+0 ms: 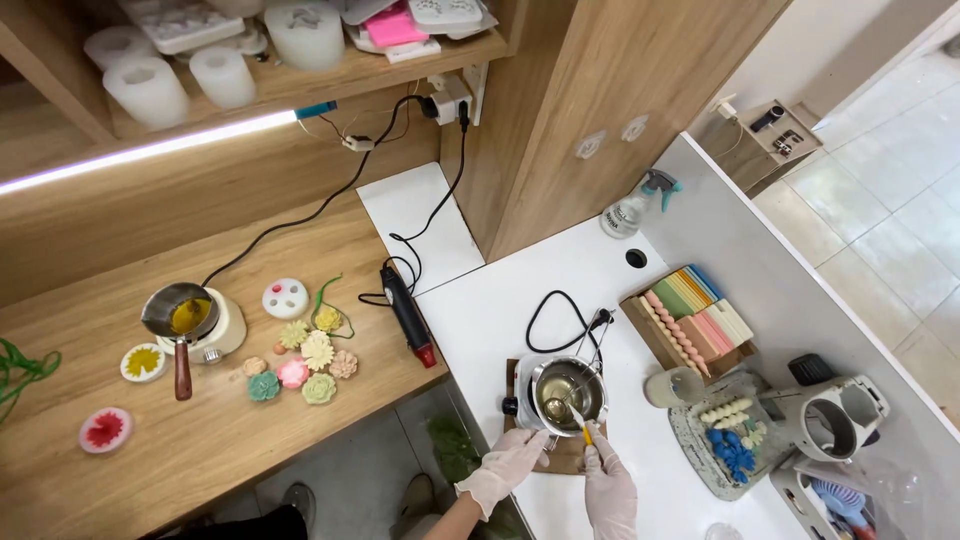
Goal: Preparing materials for candle making, including melting wax and cleaning tools.
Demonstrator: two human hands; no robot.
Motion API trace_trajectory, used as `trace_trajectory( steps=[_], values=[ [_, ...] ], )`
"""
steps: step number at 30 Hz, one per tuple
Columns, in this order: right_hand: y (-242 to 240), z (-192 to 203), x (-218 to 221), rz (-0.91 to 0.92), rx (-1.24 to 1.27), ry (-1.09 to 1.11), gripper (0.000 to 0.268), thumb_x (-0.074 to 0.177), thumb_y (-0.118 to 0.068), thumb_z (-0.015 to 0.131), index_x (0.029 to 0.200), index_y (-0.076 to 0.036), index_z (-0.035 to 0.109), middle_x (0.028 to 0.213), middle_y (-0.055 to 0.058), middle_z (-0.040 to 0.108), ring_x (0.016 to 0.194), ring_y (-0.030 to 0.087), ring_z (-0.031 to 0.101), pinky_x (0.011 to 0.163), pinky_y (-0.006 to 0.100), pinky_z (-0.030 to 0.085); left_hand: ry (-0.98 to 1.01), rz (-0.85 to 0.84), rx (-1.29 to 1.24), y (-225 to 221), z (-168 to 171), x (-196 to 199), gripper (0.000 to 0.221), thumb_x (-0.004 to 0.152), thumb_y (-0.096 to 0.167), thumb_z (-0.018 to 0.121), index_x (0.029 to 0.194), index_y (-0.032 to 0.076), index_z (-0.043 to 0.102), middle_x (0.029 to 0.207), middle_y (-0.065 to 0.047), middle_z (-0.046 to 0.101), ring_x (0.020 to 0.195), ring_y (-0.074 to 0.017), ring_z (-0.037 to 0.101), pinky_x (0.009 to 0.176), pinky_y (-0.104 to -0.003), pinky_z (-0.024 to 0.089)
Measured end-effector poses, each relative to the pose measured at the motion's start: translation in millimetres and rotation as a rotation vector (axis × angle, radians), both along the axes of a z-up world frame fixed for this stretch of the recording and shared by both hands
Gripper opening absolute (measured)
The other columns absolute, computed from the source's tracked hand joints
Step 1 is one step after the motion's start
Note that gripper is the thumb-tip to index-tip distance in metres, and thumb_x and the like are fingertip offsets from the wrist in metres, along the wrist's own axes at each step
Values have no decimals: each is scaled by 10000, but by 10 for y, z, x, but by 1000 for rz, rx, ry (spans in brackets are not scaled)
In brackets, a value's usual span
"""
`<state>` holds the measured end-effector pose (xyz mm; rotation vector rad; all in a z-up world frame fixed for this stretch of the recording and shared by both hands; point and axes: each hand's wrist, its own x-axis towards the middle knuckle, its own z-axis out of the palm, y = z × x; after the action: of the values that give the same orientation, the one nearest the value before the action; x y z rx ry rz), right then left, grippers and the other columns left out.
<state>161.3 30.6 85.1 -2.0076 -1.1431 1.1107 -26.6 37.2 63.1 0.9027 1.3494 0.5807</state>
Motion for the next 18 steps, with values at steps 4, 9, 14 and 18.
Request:
trace_trajectory(
  steps=[4,9,14,18],
  values=[
    [-84,-242,120,-54,72,17,404,997,-201,600,1397,-178,653,811,6,723,749,63,608,744,225,498,0,-5,-21,35,35,69,472,996,506,514,1091,102,740,861,-12,752,760,-164,631,735,-328,507],
    [-219,123,-113,-92,82,16,414,996,-200,598,1405,-195,656,760,21,681,707,82,571,693,250,489,29,-43,-17,40,-81,104,457,988,503,506,1120,124,726,880,-34,772,821,-178,694,787,-335,530],
    [-265,539,-238,-115,68,-217,391,1002,-237,588,1385,-251,663,725,29,674,650,114,572,642,282,492,163,-112,-7,86,-29,180,460,987,484,479,1065,124,754,879,-34,789,809,-179,707,793,-333,530],
    [-242,771,-401,-149,46,-150,402,993,-231,595,1390,-243,656,724,25,666,663,103,574,654,267,501,61,-45,-94,84,36,143,427,991,451,523,1066,104,760,889,-37,779,752,-176,683,722,-334,528]
  ],
)
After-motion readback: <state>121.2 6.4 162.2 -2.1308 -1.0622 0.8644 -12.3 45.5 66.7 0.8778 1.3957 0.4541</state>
